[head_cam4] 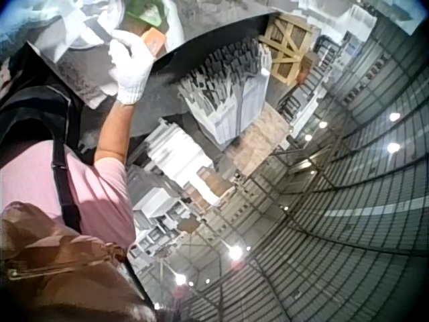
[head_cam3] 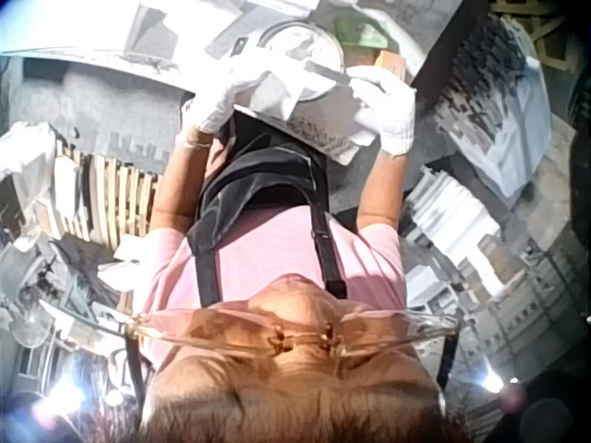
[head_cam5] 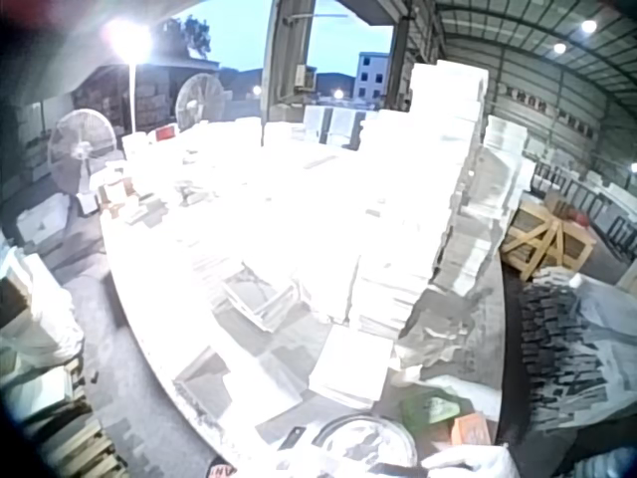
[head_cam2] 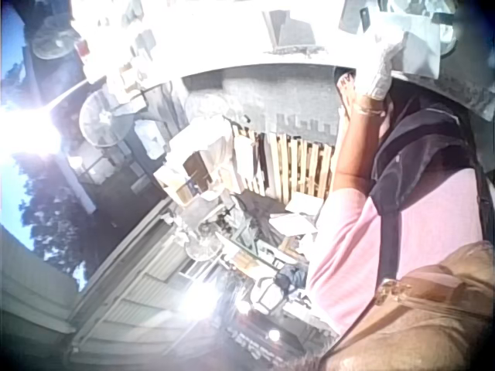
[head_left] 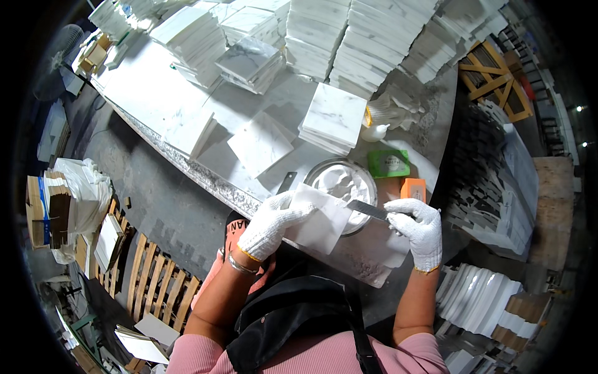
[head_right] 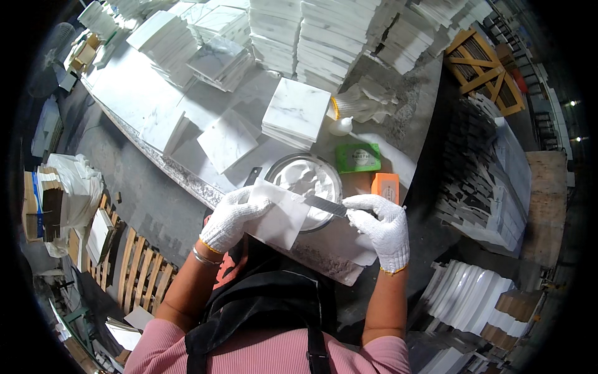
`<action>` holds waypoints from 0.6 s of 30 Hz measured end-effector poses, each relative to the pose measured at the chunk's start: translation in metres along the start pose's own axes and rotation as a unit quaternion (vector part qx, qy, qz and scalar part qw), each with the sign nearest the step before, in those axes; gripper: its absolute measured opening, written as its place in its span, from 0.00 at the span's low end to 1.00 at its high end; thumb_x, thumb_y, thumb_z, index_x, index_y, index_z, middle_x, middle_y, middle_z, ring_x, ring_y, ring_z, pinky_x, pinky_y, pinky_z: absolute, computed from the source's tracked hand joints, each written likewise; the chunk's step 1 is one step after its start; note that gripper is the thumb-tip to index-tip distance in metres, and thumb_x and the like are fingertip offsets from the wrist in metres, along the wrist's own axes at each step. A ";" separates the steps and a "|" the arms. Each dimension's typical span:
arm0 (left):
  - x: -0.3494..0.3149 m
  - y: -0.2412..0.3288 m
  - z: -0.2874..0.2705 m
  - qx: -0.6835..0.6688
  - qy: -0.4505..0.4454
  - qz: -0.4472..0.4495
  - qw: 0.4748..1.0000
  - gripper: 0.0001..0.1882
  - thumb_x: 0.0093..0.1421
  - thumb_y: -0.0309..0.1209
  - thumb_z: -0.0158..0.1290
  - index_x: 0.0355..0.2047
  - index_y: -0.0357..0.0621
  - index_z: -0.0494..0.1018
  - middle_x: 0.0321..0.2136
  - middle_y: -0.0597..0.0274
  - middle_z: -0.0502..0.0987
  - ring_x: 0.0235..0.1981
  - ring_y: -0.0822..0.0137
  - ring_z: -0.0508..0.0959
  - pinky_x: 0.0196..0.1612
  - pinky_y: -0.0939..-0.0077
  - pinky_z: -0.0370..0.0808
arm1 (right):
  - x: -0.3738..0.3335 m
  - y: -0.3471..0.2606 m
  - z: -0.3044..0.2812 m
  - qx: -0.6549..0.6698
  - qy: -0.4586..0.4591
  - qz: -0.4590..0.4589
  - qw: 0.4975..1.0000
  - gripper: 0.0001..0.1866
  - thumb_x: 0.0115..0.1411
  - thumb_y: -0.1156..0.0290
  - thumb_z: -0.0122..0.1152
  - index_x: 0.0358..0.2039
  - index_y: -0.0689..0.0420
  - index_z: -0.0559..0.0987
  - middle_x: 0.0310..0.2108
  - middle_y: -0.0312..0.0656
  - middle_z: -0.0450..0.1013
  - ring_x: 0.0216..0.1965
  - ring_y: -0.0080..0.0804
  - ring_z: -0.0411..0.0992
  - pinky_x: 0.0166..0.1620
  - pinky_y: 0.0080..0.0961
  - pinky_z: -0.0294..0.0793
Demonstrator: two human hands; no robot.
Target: The person applies a white paste to the edges of small white tiles using a metal spatula, then rubs the edges with an orange sponge. The person repeats this process on multiple tiles, handling them one at a time and placing them on the workbench.
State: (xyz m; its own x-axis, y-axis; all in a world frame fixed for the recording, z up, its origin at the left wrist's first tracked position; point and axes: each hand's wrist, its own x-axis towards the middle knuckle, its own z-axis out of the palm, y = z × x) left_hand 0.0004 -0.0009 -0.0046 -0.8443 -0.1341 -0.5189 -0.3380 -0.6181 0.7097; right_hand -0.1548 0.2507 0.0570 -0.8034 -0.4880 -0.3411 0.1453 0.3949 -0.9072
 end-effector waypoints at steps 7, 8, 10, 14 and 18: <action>0.002 -0.001 -0.001 0.001 -0.006 0.010 1.000 0.21 0.63 0.31 0.59 0.54 0.33 0.75 0.45 0.61 0.81 0.44 0.70 0.79 0.51 0.76 0.75 | 0.017 0.004 -0.008 -0.014 0.007 0.007 1.000 0.11 0.60 0.80 0.61 0.43 0.62 0.85 0.31 0.36 0.81 0.30 0.16 0.75 0.33 0.14 0.72; 0.002 -0.002 -0.002 -0.007 -0.008 0.009 1.000 0.21 0.63 0.31 0.59 0.54 0.33 0.75 0.45 0.61 0.81 0.45 0.70 0.79 0.51 0.76 0.75 | 0.026 0.010 -0.004 -0.129 0.003 -0.069 0.989 0.12 0.60 0.78 0.62 0.44 0.62 0.85 0.33 0.39 0.82 0.32 0.21 0.78 0.36 0.19 0.76; 0.005 -0.003 -0.003 -0.002 -0.013 0.013 1.000 0.21 0.63 0.31 0.59 0.54 0.33 0.74 0.45 0.61 0.81 0.45 0.70 0.80 0.52 0.76 0.75 | 0.037 0.007 0.005 -0.247 -0.004 -0.120 0.962 0.12 0.60 0.74 0.64 0.45 0.59 0.84 0.35 0.43 0.83 0.34 0.28 0.81 0.39 0.23 0.78; 0.006 -0.006 -0.005 0.008 -0.009 0.014 1.000 0.21 0.63 0.31 0.59 0.54 0.33 0.75 0.45 0.60 0.81 0.45 0.70 0.80 0.52 0.75 0.75 | 0.072 0.010 0.001 -0.237 0.093 -0.137 0.957 0.18 0.61 0.63 0.68 0.49 0.56 0.82 0.40 0.48 0.80 0.37 0.33 0.80 0.43 0.30 0.79; 0.005 -0.001 -0.003 0.031 -0.005 0.021 0.999 0.21 0.64 0.33 0.59 0.53 0.33 0.75 0.44 0.60 0.81 0.44 0.70 0.80 0.51 0.75 0.75 | 0.120 0.004 -0.007 -0.306 0.151 -0.247 0.907 0.26 0.55 0.57 0.72 0.52 0.55 0.80 0.47 0.47 0.77 0.44 0.41 0.78 0.49 0.35 0.78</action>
State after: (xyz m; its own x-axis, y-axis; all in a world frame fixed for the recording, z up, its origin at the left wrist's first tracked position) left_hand -0.0026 -0.0035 -0.0097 -0.8617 -0.1509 -0.4844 -0.3280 -0.5628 0.7587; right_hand -0.2550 0.1994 0.0137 -0.8181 -0.5241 0.2367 -0.5490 0.5893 -0.5927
